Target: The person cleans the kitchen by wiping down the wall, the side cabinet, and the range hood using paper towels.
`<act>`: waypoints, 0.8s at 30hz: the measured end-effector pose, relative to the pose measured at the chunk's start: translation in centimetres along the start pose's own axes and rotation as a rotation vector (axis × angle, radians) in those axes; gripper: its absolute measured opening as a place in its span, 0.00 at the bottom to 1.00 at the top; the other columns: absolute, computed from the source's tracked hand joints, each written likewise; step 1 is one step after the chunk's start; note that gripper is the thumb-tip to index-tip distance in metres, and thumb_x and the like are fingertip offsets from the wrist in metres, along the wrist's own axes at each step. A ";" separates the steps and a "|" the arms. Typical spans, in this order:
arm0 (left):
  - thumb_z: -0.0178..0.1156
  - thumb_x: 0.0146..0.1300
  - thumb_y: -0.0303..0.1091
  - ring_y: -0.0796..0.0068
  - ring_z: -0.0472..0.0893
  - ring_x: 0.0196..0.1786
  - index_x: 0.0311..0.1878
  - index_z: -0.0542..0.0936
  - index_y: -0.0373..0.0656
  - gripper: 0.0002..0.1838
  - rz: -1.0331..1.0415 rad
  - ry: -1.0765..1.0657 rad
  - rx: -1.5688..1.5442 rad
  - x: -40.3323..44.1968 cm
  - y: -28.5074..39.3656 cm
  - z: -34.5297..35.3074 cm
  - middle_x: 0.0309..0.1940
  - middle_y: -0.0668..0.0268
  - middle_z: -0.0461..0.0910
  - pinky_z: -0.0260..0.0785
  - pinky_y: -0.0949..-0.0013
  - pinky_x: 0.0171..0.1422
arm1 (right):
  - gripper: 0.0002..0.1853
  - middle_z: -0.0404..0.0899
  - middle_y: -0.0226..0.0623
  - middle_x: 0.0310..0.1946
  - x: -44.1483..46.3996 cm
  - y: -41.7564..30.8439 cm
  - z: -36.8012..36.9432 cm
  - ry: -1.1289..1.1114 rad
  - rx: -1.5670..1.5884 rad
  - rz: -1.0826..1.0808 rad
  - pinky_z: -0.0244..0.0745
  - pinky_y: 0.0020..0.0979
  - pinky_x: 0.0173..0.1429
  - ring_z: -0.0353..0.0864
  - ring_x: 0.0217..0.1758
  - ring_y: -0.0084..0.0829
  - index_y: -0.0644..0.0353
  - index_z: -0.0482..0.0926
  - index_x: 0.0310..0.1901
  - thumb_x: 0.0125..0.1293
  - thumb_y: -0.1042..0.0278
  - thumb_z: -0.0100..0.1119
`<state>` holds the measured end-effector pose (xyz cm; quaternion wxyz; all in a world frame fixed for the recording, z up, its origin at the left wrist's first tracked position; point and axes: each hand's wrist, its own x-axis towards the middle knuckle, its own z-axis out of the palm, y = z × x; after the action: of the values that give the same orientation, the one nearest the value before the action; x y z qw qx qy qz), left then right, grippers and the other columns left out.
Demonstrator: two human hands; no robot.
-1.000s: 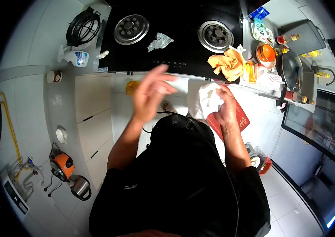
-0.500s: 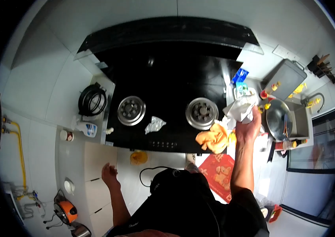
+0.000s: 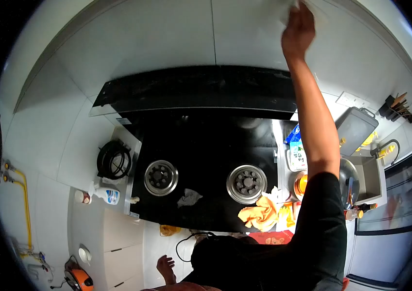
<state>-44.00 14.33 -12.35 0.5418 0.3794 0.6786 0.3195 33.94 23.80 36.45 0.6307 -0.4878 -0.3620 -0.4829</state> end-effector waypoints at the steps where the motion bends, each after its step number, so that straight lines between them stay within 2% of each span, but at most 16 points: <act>1: 0.57 0.68 0.34 0.69 0.83 0.25 0.50 0.79 0.34 0.14 -0.025 -0.016 0.012 0.4 -0.1 -0.1 0.31 0.58 0.84 0.73 0.73 0.26 | 0.19 0.83 0.47 0.53 0.7 1.4 2.1 0.001 -0.154 -0.140 0.73 0.36 0.63 0.82 0.56 0.39 0.63 0.80 0.61 0.75 0.61 0.56; 2: 0.57 0.68 0.34 0.69 0.83 0.25 0.50 0.79 0.34 0.14 -0.021 -0.024 0.012 1.0 -0.5 -0.3 0.31 0.58 0.84 0.73 0.73 0.26 | 0.20 0.78 0.52 0.57 1.4 3.6 3.7 -0.077 -0.215 -0.295 0.68 0.44 0.68 0.74 0.64 0.50 0.64 0.78 0.61 0.72 0.64 0.59; 3: 0.56 0.69 0.36 0.67 0.84 0.26 0.51 0.79 0.36 0.14 -0.064 -0.061 0.041 1.7 -1.1 -0.6 0.32 0.57 0.85 0.75 0.71 0.27 | 0.28 0.75 0.62 0.60 1.3 4.7 5.4 -0.066 -0.422 -0.299 0.69 0.48 0.69 0.73 0.66 0.57 0.69 0.74 0.62 0.68 0.58 0.65; 5: 0.57 0.70 0.39 0.63 0.86 0.27 0.52 0.79 0.38 0.15 -0.099 -0.165 -0.003 6.1 -6.6 -3.1 0.34 0.54 0.86 0.77 0.65 0.26 | 0.23 0.72 0.56 0.61 1.0 1.8 8.0 -0.101 -0.525 -0.399 0.62 0.50 0.70 0.67 0.68 0.57 0.65 0.74 0.61 0.67 0.66 0.61; 6: 0.57 0.70 0.39 0.61 0.86 0.28 0.52 0.79 0.38 0.16 -0.122 -0.162 0.025 6.7 -7.0 -3.3 0.34 0.54 0.86 0.78 0.63 0.26 | 0.26 0.66 0.59 0.64 0.3 0.4 9.0 -0.172 -0.382 -0.291 0.57 0.55 0.72 0.60 0.70 0.63 0.68 0.70 0.60 0.63 0.64 0.64; 7: 0.58 0.69 0.40 0.60 0.86 0.28 0.53 0.79 0.39 0.16 -0.145 -0.158 0.051 7.5 -7.6 -3.2 0.35 0.53 0.87 0.78 0.61 0.26 | 0.26 0.66 0.59 0.64 -0.2 0.0 10.6 -0.170 -0.378 -0.302 0.57 0.55 0.72 0.60 0.70 0.63 0.68 0.70 0.60 0.63 0.64 0.64; 8: 0.58 0.69 0.40 0.58 0.86 0.28 0.54 0.79 0.39 0.17 -0.175 -0.125 0.078 8.6 -8.1 -3.1 0.34 0.54 0.87 0.79 0.59 0.27 | 0.29 0.65 0.59 0.65 -1.0 -0.3 11.8 -0.157 -0.412 -0.383 0.57 0.55 0.72 0.60 0.71 0.62 0.70 0.70 0.61 0.64 0.62 0.65; 9: 0.59 0.70 0.42 0.50 0.87 0.38 0.55 0.79 0.42 0.17 -0.227 -0.151 0.117 9.4 -8.5 -3.4 0.42 0.50 0.86 0.81 0.49 0.38 | 0.31 0.64 0.60 0.66 -1.9 -0.5 12.9 -0.147 -0.451 -0.462 0.57 0.55 0.73 0.60 0.71 0.61 0.72 0.70 0.61 0.64 0.60 0.66; 10: 0.59 0.70 0.42 0.50 0.87 0.38 0.55 0.79 0.42 0.17 -0.224 -0.164 0.120 10.3 -8.1 -3.2 0.42 0.50 0.86 0.81 0.49 0.38 | 0.35 0.64 0.59 0.67 -2.5 -1.2 14.2 -0.176 -0.463 -0.486 0.55 0.54 0.75 0.59 0.73 0.60 0.73 0.68 0.63 0.65 0.53 0.65; 11: 0.58 0.72 0.42 0.56 0.87 0.39 0.58 0.78 0.41 0.19 -0.364 -0.229 0.073 11.0 -7.8 -3.2 0.44 0.52 0.86 0.80 0.56 0.38 | 0.39 0.63 0.59 0.69 -3.2 -2.0 15.6 -0.205 -0.477 -0.512 0.54 0.52 0.77 0.58 0.74 0.58 0.74 0.67 0.66 0.65 0.47 0.65; 12: 0.57 0.73 0.42 0.62 0.86 0.40 0.61 0.77 0.39 0.20 -0.503 -0.296 0.034 11.9 -7.1 -3.4 0.46 0.55 0.85 0.79 0.63 0.39 | 0.41 0.60 0.67 0.72 -4.3 -2.8 17.0 -0.193 -0.539 -0.425 0.53 0.53 0.79 0.56 0.76 0.63 0.77 0.64 0.70 0.66 0.53 0.67; 13: 0.57 0.74 0.42 0.68 0.86 0.40 0.65 0.76 0.38 0.22 -0.643 -0.361 -0.005 13.4 -6.8 -3.6 0.47 0.57 0.85 0.78 0.70 0.39 | 0.47 0.55 0.72 0.72 -4.6 -3.7 18.3 -0.236 -0.515 -0.399 0.50 0.58 0.79 0.53 0.76 0.67 0.84 0.59 0.69 0.65 0.49 0.67; 15: 0.57 0.74 0.37 0.72 0.86 0.38 0.62 0.79 0.38 0.18 -0.773 -0.540 0.098 16.1 -6.7 -2.8 0.43 0.61 0.86 0.77 0.73 0.38 | 0.50 0.55 0.70 0.73 -5.6 -5.6 20.7 -0.279 -0.584 -0.365 0.49 0.56 0.79 0.52 0.77 0.66 0.83 0.57 0.71 0.65 0.45 0.66; 20: 0.58 0.72 0.43 0.52 0.84 0.46 0.58 0.79 0.44 0.18 -0.704 -0.680 -0.050 24.3 -6.6 -4.6 0.48 0.52 0.84 0.78 0.52 0.45 | 0.52 0.55 0.70 0.73 -8.7 -9.7 26.5 -0.444 -0.504 -0.416 0.47 0.54 0.81 0.54 0.76 0.63 0.83 0.55 0.72 0.65 0.42 0.65; 23: 0.59 0.71 0.47 0.40 0.83 0.51 0.56 0.79 0.47 0.18 -0.698 -0.826 -0.261 28.6 -5.4 -6.0 0.51 0.46 0.82 0.78 0.39 0.50 | 0.40 0.70 0.51 0.67 -10.3 -11.3 30.5 -0.442 -0.474 -0.628 0.54 0.44 0.80 0.65 0.73 0.48 0.70 0.69 0.68 0.69 0.40 0.59; 24: 0.57 0.71 0.52 0.35 0.78 0.58 0.58 0.79 0.51 0.20 -0.594 -0.776 -0.147 28.9 -5.0 -6.5 0.57 0.45 0.79 0.73 0.33 0.58 | 0.50 0.60 0.53 0.73 -10.6 -11.9 31.5 -0.588 -0.496 -0.646 0.45 0.46 0.83 0.54 0.79 0.52 0.70 0.62 0.73 0.66 0.28 0.54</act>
<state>-54.81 36.56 -29.48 0.8476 0.2212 0.4812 0.0335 20.08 56.22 37.99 0.1853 -0.6017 -0.5311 -0.5671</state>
